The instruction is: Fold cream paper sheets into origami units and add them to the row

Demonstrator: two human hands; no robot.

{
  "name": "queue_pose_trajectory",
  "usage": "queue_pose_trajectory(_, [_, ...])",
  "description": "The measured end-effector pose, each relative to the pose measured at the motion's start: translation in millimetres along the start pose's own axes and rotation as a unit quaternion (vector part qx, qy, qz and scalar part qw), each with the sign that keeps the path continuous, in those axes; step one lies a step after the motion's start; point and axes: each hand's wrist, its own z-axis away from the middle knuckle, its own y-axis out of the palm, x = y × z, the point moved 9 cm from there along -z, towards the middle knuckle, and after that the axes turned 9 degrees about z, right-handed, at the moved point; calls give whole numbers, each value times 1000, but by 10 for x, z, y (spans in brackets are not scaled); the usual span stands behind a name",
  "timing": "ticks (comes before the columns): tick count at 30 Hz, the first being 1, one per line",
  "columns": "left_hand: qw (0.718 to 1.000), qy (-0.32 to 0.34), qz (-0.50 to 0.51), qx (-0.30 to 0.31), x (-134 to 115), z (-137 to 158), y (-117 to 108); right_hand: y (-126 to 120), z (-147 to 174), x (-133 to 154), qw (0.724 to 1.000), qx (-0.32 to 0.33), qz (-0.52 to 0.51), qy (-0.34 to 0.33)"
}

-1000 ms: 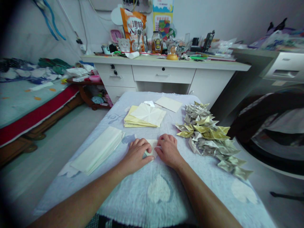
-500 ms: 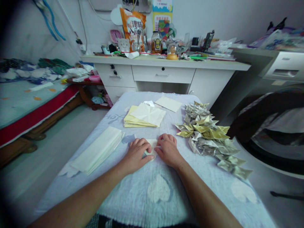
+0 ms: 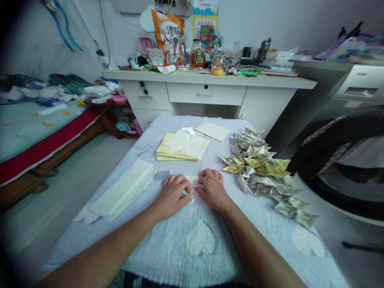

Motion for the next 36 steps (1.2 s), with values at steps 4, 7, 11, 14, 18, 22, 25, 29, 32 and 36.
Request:
queue_pose_trajectory(4, [1000, -4, -6, 2, 2, -7, 5, -4, -1, -1, 1000, -6, 5, 2])
queue_pose_trajectory(7, [1000, -8, -9, -1, 8, -9, 1, -9, 2, 8, 1000, -8, 9, -2])
queue_pose_trajectory(11, [1000, -4, -9, -4, 5, -9, -2, -20, 6, 17, 1000, -10, 6, -7])
queue_pose_trajectory(14, [1000, -1, -4, -2, 4, -11, 0, -19, 8, 20, 1000, -8, 2, -9])
queue_pose_trajectory(18, [1000, -5, 0, -1, 9, -11, -2, -15, 8, 15, 1000, -5, 0, -8])
queue_pose_trajectory(22, [1000, -6, -2, 3, 3, -12, -1, -10, 10, 8, 1000, -5, 4, -10])
queue_pose_trajectory(25, [1000, -3, -4, 6, -4, -14, 2, -5, 10, 5, 1000, -6, 7, -8])
queue_pose_trajectory(29, [1000, -2, -4, 6, -9, -14, 1, -4, 6, 11, 1000, -6, 12, -8])
queue_pose_trajectory(32, [1000, -4, -4, 7, -9, -12, 2, -5, 3, 16, 1000, -4, 15, -7])
queue_pose_trajectory(36, [1000, -2, 3, 6, -9, -16, -1, -11, 7, 22, 1000, -8, 13, -9])
